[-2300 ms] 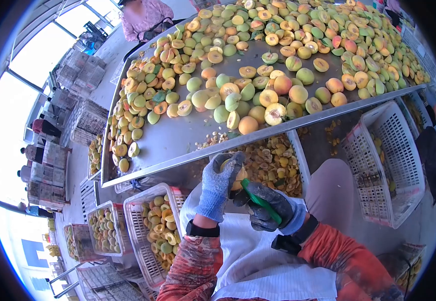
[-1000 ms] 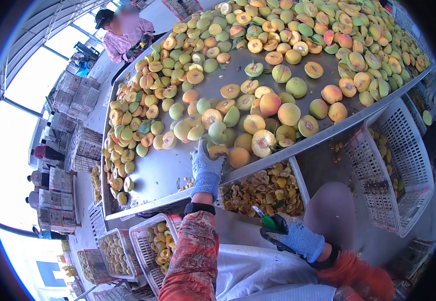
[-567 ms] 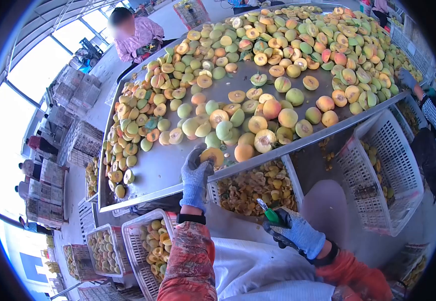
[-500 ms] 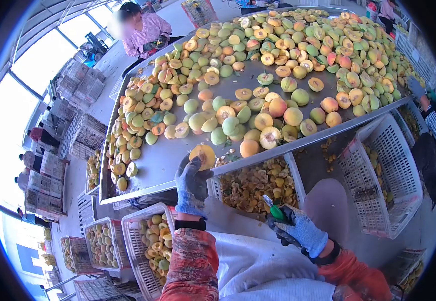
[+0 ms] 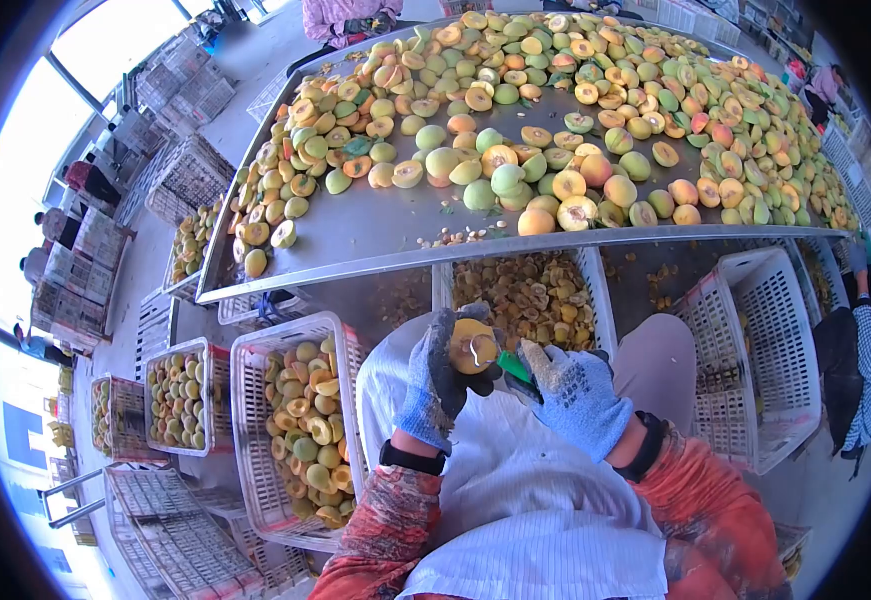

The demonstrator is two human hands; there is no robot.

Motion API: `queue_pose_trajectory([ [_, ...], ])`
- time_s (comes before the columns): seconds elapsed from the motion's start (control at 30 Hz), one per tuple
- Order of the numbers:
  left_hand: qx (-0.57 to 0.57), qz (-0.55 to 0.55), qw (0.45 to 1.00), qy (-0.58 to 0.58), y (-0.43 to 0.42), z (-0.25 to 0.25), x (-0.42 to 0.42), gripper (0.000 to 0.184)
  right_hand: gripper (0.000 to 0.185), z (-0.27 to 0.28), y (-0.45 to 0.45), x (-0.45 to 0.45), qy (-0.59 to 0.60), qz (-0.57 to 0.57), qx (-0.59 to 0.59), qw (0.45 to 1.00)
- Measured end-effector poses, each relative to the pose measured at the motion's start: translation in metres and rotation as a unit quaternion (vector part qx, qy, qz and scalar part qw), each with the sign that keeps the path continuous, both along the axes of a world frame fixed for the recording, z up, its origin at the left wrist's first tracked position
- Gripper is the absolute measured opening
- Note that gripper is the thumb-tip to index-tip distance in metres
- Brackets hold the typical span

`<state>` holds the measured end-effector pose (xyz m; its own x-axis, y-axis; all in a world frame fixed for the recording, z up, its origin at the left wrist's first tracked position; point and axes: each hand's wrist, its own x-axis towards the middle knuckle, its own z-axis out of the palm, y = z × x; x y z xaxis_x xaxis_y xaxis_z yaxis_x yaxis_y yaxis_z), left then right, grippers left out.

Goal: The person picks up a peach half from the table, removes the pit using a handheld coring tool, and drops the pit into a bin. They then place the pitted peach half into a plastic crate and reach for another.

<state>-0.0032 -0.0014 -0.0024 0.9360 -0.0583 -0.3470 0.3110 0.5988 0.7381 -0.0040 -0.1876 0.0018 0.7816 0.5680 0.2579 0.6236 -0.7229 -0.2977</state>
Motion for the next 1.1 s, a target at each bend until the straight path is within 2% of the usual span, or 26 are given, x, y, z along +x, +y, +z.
queue_pose_trajectory([
  [0.03,0.047,-0.004,0.999,-0.022,-0.004,0.002,-0.002,0.054,0.043,0.001,0.001,-0.001,-0.032,0.003,-0.046,0.998],
  [0.07,0.084,0.022,0.996,-0.036,-0.008,0.007,-0.007,0.05,0.043,0.003,0.003,-0.003,-0.013,0.001,-0.049,0.999],
  [0.2,0.128,0.059,0.989,-0.047,-0.011,0.0,-0.014,0.047,0.046,0.005,0.007,-0.009,-0.018,0.003,-0.067,0.998],
  [0.27,0.17,0.098,0.98,-0.043,-0.015,0.011,-0.021,0.037,0.046,0.009,0.011,-0.017,0.024,-0.005,-0.042,0.999],
  [0.3,0.172,0.097,0.979,-0.041,-0.018,0.013,-0.023,0.037,0.046,0.011,0.012,-0.019,0.026,-0.006,-0.041,0.999],
  [0.37,0.237,0.126,0.962,-0.046,-0.022,0.017,-0.026,0.037,0.045,0.017,0.012,-0.023,0.072,0.017,0.063,0.995],
  [0.4,0.238,0.126,0.962,-0.045,-0.022,0.017,-0.027,0.037,0.045,0.021,0.013,-0.024,0.073,0.017,0.064,0.995],
  [0.47,0.307,0.141,0.932,-0.133,-0.022,0.017,-0.027,0.035,0.042,0.029,0.014,-0.027,0.08,0.007,0.117,0.99],
  [0.7,0.432,0.071,0.889,-0.136,-0.019,0.029,-0.028,0.031,0.034,0.035,0.007,-0.022,0.139,0.035,0.133,0.981],
  [0.73,0.44,0.093,0.876,-0.173,-0.019,0.023,-0.027,0.031,0.034,0.042,0.004,-0.02,0.429,0.021,0.229,0.874],
  [0.77,0.447,0.117,0.861,-0.212,-0.018,0.018,-0.025,0.031,0.035,0.047,0.003,-0.015,0.672,0.006,0.302,0.676],
  [0.9,0.421,0.113,0.888,-0.147,-0.023,0.015,-0.018,0.032,0.037,0.022,-0.001,0.001,0.692,0.035,0.299,0.656],
  [0.93,0.341,0.105,0.93,-0.094,-0.026,0.026,-0.016,0.032,0.038,0.011,0.001,-0.001,0.454,0.013,0.224,0.862],
  [0.97,0.257,0.095,0.961,-0.039,-0.028,0.032,-0.015,0.033,0.039,0.004,0.002,-0.006,0.17,-0.011,0.125,0.977],
  [1.03,0.215,0.097,0.972,-0.025,-0.03,0.02,-0.01,0.031,0.04,0.006,0.006,-0.013,0.141,-0.05,0.084,0.985],
  [1.1,0.269,0.129,0.954,0.007,-0.034,0.016,-0.006,0.028,0.041,0.015,0.005,-0.019,0.176,-0.03,0.107,0.978],
])
